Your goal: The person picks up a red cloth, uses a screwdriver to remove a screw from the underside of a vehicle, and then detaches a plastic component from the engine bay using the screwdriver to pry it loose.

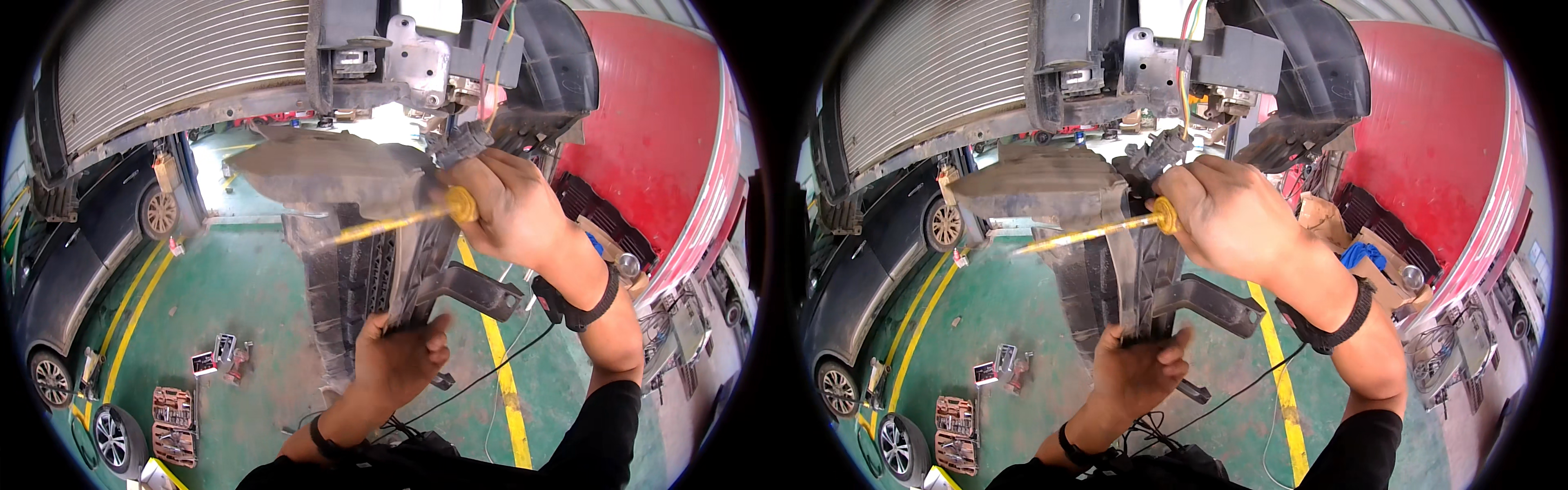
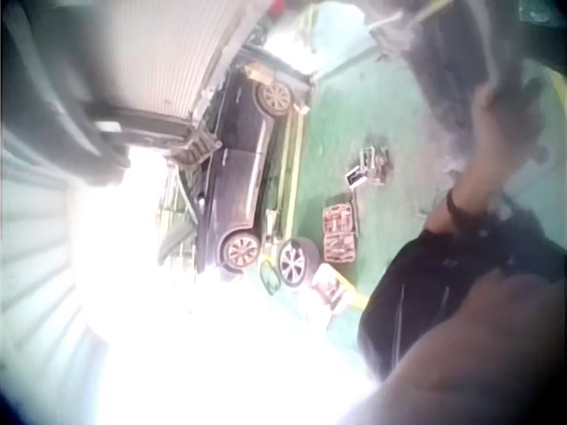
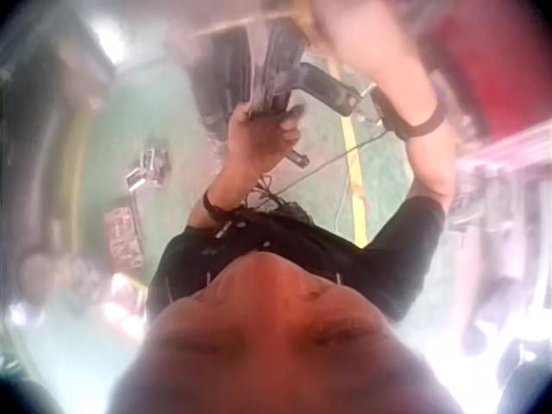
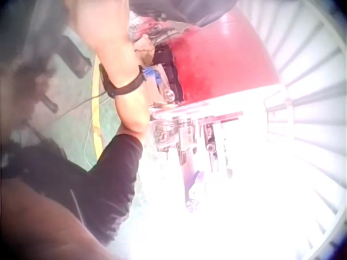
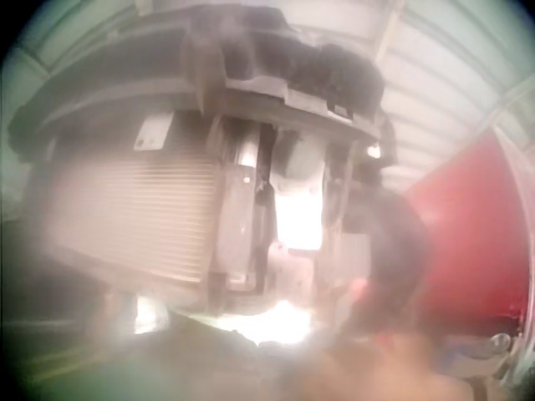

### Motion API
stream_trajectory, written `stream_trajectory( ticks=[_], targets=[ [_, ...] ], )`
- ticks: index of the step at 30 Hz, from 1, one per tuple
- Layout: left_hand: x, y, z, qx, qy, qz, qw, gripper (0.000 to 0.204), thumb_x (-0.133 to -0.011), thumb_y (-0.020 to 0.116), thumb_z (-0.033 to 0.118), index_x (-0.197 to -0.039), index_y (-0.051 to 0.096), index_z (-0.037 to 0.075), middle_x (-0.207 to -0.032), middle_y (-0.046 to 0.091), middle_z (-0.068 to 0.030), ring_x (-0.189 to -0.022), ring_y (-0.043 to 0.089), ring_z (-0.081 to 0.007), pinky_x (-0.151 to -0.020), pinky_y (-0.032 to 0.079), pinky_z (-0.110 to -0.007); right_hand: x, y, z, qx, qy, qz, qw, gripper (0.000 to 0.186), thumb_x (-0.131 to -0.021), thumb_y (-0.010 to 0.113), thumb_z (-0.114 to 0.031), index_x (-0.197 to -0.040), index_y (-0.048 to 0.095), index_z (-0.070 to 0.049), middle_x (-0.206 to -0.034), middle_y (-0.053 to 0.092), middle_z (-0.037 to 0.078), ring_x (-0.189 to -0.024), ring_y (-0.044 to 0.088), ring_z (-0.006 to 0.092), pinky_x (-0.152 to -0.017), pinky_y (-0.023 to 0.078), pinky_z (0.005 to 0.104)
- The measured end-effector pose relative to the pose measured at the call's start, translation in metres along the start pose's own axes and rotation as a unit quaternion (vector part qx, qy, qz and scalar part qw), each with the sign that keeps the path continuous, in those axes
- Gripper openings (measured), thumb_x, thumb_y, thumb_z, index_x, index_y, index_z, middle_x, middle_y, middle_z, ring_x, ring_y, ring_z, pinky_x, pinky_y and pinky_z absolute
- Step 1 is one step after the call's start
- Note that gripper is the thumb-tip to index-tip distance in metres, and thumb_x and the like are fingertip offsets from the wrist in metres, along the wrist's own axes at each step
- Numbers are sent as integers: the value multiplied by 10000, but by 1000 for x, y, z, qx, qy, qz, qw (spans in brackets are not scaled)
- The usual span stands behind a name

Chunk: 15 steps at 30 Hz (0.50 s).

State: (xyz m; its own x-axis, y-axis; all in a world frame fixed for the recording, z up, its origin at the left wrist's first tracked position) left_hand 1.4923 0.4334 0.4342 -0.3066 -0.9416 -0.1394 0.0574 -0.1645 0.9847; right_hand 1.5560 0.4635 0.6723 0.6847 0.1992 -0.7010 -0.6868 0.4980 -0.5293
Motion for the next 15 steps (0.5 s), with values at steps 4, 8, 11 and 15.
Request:
stream_trajectory(
  ticks=[4, 8, 11, 15],
  targets=[
    [22, -18, -9, -166, -118, 22, 979, 915, -835, 531, 734, -1319, 570, -41, -1269, 618, -169, -928, 601, -256, -766, 449, -318, 2, -14, -10, 12, -15, 28, 999, 215, -777, 782, -109, -869, 604, -32, -693, 578, 114, -642, 602, 318, -563, 495, 410],
    [66, -10, 14, -368, -168, -65, 912, 910, -929, 411, 758, -1317, 568, -50, -1163, 665, -173, -967, 639, -274, -771, 457, -331, 5, -23, -14, -5, -18, 23, 1000, 270, -742, 824, -73, -948, 658, -22, -764, 632, 109, -671, 630, 324, -601, 515, 398],
    [91, 32, 88, -576, 124, -123, 799, 686, -993, 514, 605, -1240, 593, -30, -1082, 653, -114, -935, 617, -213, -757, 435, -309, 9, -26, -9, -25, 16, 32, 999, 304, -709, 861, -25, -973, 710, -25, -875, 726, 109, -744, 693, 329, -685, 553, 377],
    [107, 76, 188, -695, 531, 117, 471, 534, -898, 783, 378, -1220, 571, 9, -1197, 568, -38, -976, 519, -144, -859, 423, -281, 15, -22, -8, -60, 27, 46, 997, 239, -741, 810, -56, -941, 682, -29, -815, 665, 116, -685, 630, 344, -635, 529, 416]
  ],
)
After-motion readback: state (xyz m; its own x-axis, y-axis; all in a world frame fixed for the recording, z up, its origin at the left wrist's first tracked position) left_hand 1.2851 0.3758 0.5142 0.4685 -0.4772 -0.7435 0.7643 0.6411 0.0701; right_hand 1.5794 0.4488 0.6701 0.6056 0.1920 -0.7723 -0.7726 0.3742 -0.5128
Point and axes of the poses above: each hand's wrist, its own x-axis away from the middle knuckle, its own y-axis out of the palm, z = x × y, the point moved 7 cm from there along -x, towards the middle knuckle
